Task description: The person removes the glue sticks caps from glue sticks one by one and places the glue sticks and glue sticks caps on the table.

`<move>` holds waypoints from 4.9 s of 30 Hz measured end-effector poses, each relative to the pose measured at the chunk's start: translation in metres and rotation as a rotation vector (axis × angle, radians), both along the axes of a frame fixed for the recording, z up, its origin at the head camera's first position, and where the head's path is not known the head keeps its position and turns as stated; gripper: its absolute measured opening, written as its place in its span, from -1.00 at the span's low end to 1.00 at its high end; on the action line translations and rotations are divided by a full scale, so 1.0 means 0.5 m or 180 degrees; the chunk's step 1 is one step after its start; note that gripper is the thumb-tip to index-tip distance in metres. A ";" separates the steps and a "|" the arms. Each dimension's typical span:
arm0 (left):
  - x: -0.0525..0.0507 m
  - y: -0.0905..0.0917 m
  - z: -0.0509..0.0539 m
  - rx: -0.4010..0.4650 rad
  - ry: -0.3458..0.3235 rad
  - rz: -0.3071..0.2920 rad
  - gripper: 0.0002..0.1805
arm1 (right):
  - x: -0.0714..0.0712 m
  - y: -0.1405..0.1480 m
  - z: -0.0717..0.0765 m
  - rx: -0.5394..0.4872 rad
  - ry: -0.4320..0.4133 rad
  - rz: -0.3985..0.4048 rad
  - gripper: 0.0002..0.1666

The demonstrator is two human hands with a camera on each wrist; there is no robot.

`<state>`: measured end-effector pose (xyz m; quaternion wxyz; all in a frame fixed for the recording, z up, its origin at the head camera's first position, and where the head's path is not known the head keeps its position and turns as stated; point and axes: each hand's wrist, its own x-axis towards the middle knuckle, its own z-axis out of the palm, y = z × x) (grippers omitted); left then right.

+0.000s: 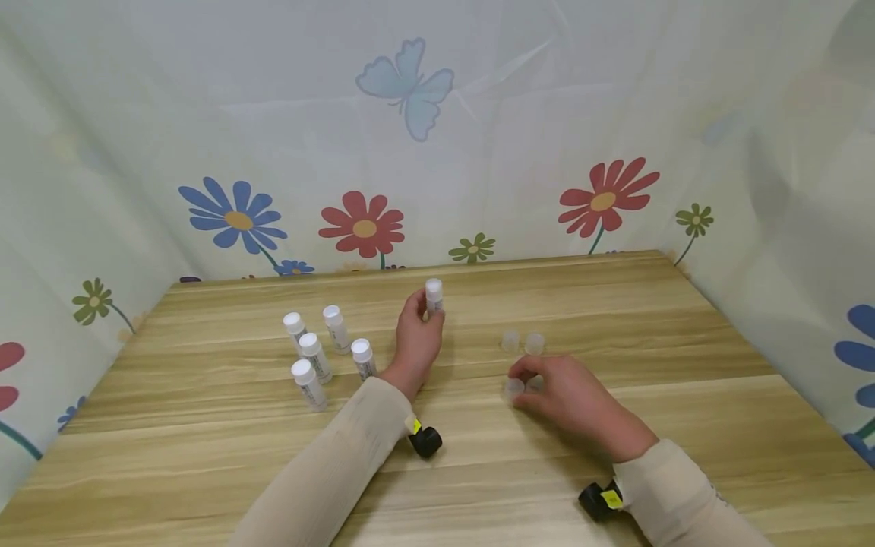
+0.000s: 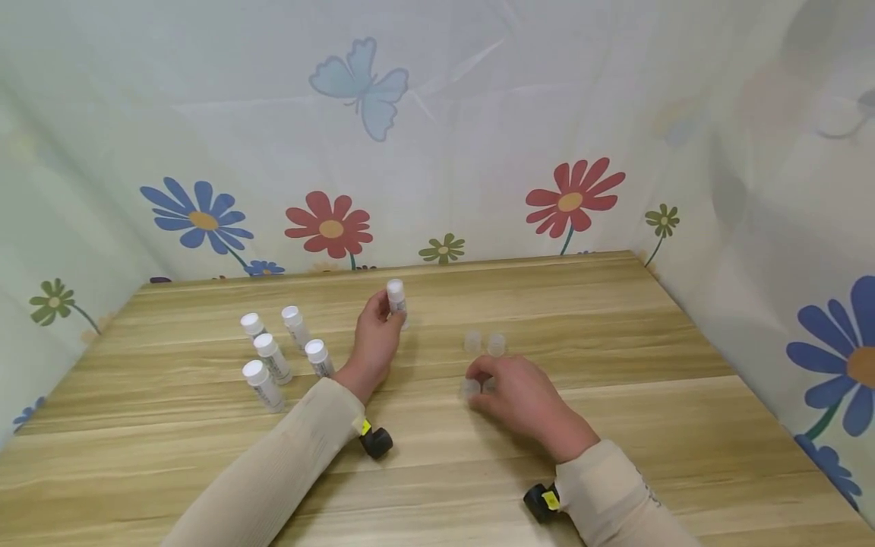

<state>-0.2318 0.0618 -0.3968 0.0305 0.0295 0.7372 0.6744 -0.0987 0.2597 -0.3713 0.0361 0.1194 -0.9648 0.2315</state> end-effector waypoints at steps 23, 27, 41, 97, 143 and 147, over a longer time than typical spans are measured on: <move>-0.004 -0.002 -0.008 0.0086 0.0050 -0.0038 -0.53 | -0.001 -0.006 0.000 0.0006 -0.0049 -0.0036 -0.67; 0.004 -0.005 -0.001 0.0112 0.0097 -0.0089 -0.53 | -0.001 -0.005 -0.001 0.0023 -0.0025 -0.0024 -0.68; 0.089 -0.053 0.057 -0.0074 0.0490 -0.0771 -0.54 | 0.011 -0.021 0.022 -0.0018 0.0263 -0.0158 -0.57; 0.268 -0.151 0.044 -0.0120 0.0368 -0.2130 -0.57 | 0.083 -0.168 0.037 -0.2404 0.0488 0.0192 -0.69; 0.215 -0.320 0.011 -0.0485 0.0240 -0.0987 -0.58 | 0.068 0.011 -0.001 -0.0583 0.0006 -0.0201 -0.76; 0.214 -0.325 0.009 -0.0467 0.0230 -0.0970 -0.63 | 0.070 0.019 -0.006 -0.0457 -0.0197 -0.0159 -0.77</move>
